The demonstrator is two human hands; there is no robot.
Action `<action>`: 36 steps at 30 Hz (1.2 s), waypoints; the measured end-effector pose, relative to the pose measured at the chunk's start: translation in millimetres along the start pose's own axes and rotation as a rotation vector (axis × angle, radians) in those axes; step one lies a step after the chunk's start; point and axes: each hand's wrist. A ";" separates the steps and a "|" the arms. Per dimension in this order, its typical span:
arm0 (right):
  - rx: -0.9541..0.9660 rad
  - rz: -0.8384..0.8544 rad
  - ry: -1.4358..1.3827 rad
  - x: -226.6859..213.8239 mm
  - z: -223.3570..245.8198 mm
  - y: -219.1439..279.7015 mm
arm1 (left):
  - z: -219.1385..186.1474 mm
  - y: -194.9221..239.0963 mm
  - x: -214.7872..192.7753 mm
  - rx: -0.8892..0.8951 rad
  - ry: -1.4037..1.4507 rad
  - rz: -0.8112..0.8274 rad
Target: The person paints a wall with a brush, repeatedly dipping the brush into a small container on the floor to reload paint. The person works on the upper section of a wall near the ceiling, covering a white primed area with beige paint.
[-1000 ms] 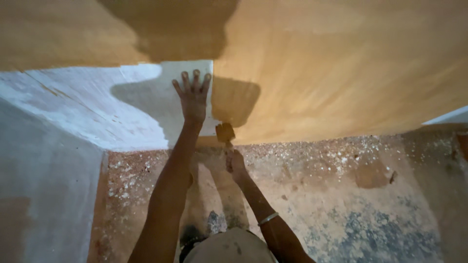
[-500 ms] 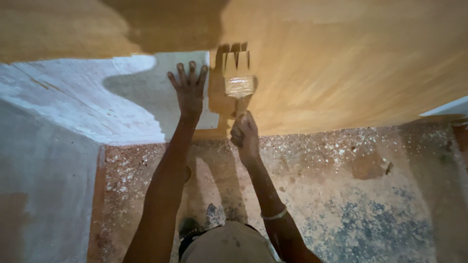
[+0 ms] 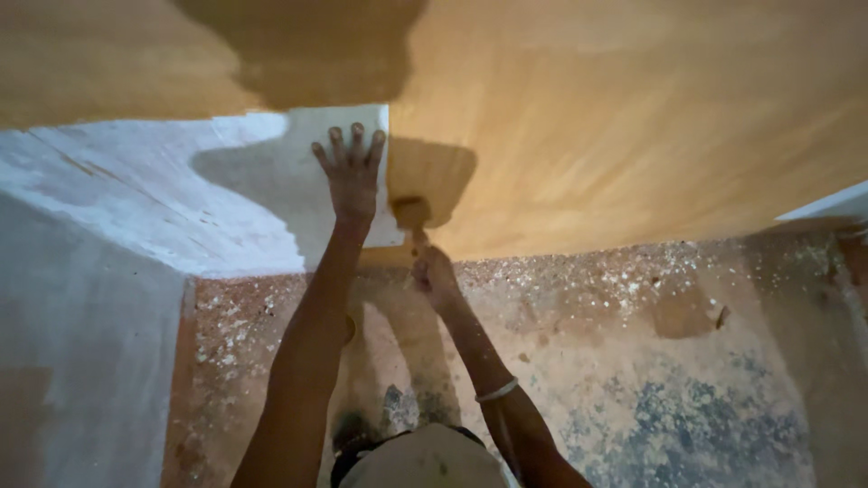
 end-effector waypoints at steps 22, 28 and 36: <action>0.142 -0.384 0.556 -116.9 -139.7 42.0 | 33.1 215.6 -6.5 -0.086 0.160 0.462; 0.069 -0.169 1.355 -94.2 -150.9 6.6 | 61.1 453.8 47.2 -0.849 0.327 0.711; -0.002 0.467 2.117 -32.2 -215.3 -73.1 | 61.8 589.1 73.8 -1.229 0.542 0.589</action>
Point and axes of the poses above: each hand's wrist, its own y-axis away from the middle knuckle, its own x-axis out of the palm, z = x × y, and after that the axes turned 8 degrees about -y, right-handed
